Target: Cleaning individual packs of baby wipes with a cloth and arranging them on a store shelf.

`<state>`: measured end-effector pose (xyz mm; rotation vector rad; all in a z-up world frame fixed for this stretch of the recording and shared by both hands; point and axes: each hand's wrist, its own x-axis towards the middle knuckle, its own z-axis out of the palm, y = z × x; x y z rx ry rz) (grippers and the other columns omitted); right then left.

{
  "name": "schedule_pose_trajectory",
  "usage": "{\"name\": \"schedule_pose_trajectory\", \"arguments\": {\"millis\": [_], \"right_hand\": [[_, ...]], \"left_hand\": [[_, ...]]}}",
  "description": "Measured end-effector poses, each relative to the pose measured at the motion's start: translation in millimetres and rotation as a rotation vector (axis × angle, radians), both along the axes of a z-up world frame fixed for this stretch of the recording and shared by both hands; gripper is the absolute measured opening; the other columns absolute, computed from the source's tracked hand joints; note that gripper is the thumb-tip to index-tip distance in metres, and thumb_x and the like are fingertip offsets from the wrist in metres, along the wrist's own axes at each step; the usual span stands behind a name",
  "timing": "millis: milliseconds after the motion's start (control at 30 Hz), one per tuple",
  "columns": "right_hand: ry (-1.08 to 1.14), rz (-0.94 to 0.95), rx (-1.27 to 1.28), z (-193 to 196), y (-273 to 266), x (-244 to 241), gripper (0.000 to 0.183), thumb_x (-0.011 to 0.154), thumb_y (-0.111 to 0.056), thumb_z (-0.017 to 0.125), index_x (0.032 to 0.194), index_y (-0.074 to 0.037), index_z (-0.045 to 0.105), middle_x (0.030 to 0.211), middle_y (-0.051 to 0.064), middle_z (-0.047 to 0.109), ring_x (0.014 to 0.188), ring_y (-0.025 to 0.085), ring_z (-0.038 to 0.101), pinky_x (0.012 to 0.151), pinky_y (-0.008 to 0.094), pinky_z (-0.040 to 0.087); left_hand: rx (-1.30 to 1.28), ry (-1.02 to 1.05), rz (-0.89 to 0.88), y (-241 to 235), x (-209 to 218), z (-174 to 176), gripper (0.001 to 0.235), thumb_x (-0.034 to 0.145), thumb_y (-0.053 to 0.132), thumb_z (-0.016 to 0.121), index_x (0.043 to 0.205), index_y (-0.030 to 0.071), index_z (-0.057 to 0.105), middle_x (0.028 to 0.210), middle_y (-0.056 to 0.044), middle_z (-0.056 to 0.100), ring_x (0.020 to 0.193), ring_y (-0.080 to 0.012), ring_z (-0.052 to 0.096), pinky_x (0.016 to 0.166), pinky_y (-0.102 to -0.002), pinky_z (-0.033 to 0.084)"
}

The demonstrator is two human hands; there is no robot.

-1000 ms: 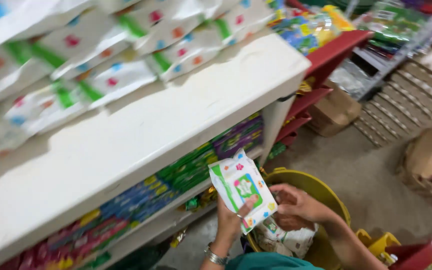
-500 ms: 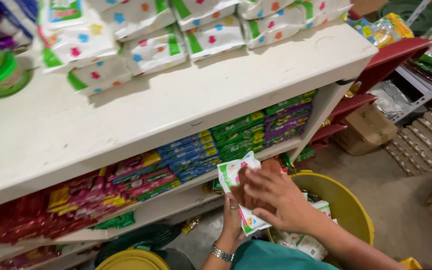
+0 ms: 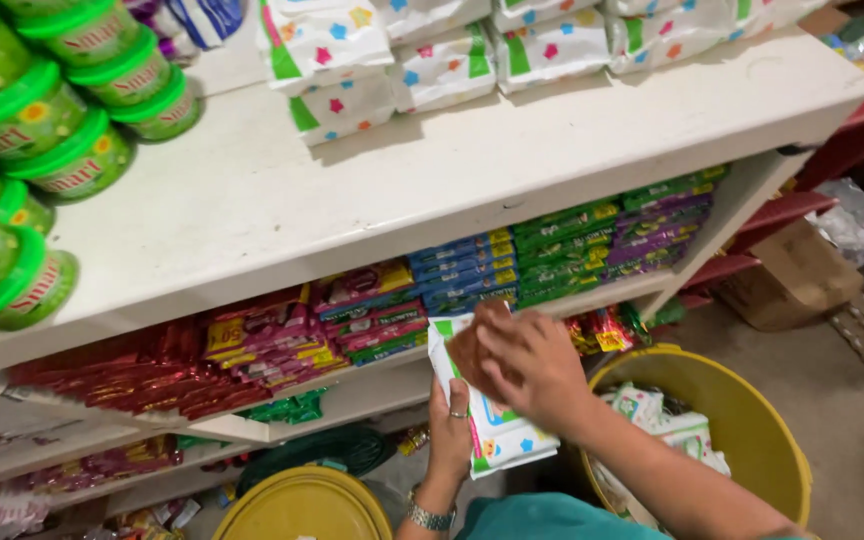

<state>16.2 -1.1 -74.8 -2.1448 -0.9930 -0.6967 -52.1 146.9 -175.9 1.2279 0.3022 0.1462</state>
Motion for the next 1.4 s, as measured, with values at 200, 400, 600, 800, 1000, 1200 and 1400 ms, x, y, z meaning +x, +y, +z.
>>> {"name": "schedule_pose_trajectory", "arguments": {"millis": [200, 400, 600, 800, 1000, 1200, 1400], "right_hand": [[-0.100, 0.264, -0.112, -51.2, -27.9, -36.5, 0.045, 0.078, -0.026, 0.079, 0.122, -0.018, 0.074, 0.140, 0.005, 0.064, 0.116, 0.025, 0.060, 0.093, 0.047, 0.046], [0.045, 0.097, 0.060, -12.4, -37.2, 28.4, 0.034, 0.083, -0.023, 0.074, 0.116, -0.014, 0.076, 0.128, 0.005, 0.068, 0.113, 0.028, 0.058, 0.098, 0.043, 0.048], [0.337, 0.109, 0.191, -14.3, -70.0, 41.9, 0.043, 0.085, -0.023, 0.073, 0.127, -0.015, 0.069, 0.141, 0.013, 0.057, 0.123, 0.029, 0.057, 0.105, 0.045, 0.050], [0.305, 0.166, 0.279, -74.7, -119.1, -11.4, 0.037, 0.078, -0.015, 0.076, 0.115, -0.014, 0.078, 0.141, 0.012, 0.056, 0.119, 0.027, 0.058, 0.101, 0.042, 0.052], [0.817, 0.267, 0.486, -61.6, -145.9, 28.6, 0.067, 0.075, -0.023, 0.077, 0.137, -0.017, 0.051, 0.148, 0.011, 0.047, 0.130, 0.032, 0.055, 0.103, 0.052, 0.057], [1.326, 0.401, 0.717, -90.7, -176.8, 50.2, 0.110, 0.057, -0.008, 0.083, 0.156, -0.008, 0.037, 0.144, 0.017, 0.059, 0.122, 0.033, 0.061, 0.099, 0.044, 0.050], [1.262, 0.458, 0.850, -121.5, -181.3, 51.1, 0.115, 0.053, -0.019, 0.090, 0.154, -0.005, 0.037, 0.150, 0.017, 0.053, 0.127, 0.033, 0.058, 0.103, 0.043, 0.046]], "left_hand": [[0.051, -0.076, 0.139, 16.3, 17.3, -3.1, 0.082, 0.087, 0.062, 0.048, 0.149, 0.009, 0.043, 0.128, -0.016, 0.068, 0.103, -0.0252, 0.068, 0.087, -0.036, 0.053], [-0.267, -0.187, -0.080, -3.3, 26.0, -48.3, 0.100, 0.073, 0.058, 0.072, 0.149, 0.004, 0.037, 0.132, -0.019, 0.063, 0.108, -0.0288, 0.066, 0.089, -0.038, 0.055], [-0.351, -0.155, -0.103, -41.6, 37.8, -11.7, 0.073, 0.086, 0.040, 0.062, 0.143, -0.002, 0.044, 0.123, -0.022, 0.064, 0.099, -0.0282, 0.067, 0.083, -0.036, 0.055], [-0.315, -0.192, -0.020, -54.7, 51.2, -15.5, 0.077, 0.084, 0.037, 0.063, 0.149, 0.004, 0.039, 0.120, -0.020, 0.065, 0.096, -0.0311, 0.069, 0.079, -0.039, 0.057], [-0.273, -0.216, -0.196, -75.2, 44.4, -23.1, 0.098, 0.075, 0.033, 0.072, 0.155, 0.011, 0.022, 0.130, -0.022, 0.058, 0.106, -0.0395, 0.068, 0.088, -0.049, 0.061], [0.071, -0.374, -0.416, -79.5, 55.2, 47.3, 0.099, 0.079, 0.034, 0.072, 0.156, 0.010, 0.015, 0.123, -0.020, 0.064, 0.094, -0.0321, 0.072, 0.077, -0.042, 0.064], [0.153, -0.273, -0.450, -58.6, 90.3, 87.2, 0.112, 0.067, 0.084, 0.067, 0.149, 0.012, 0.039, 0.143, -0.021, 0.058, 0.122, -0.0363, 0.063, 0.098, -0.048, 0.056]]}}
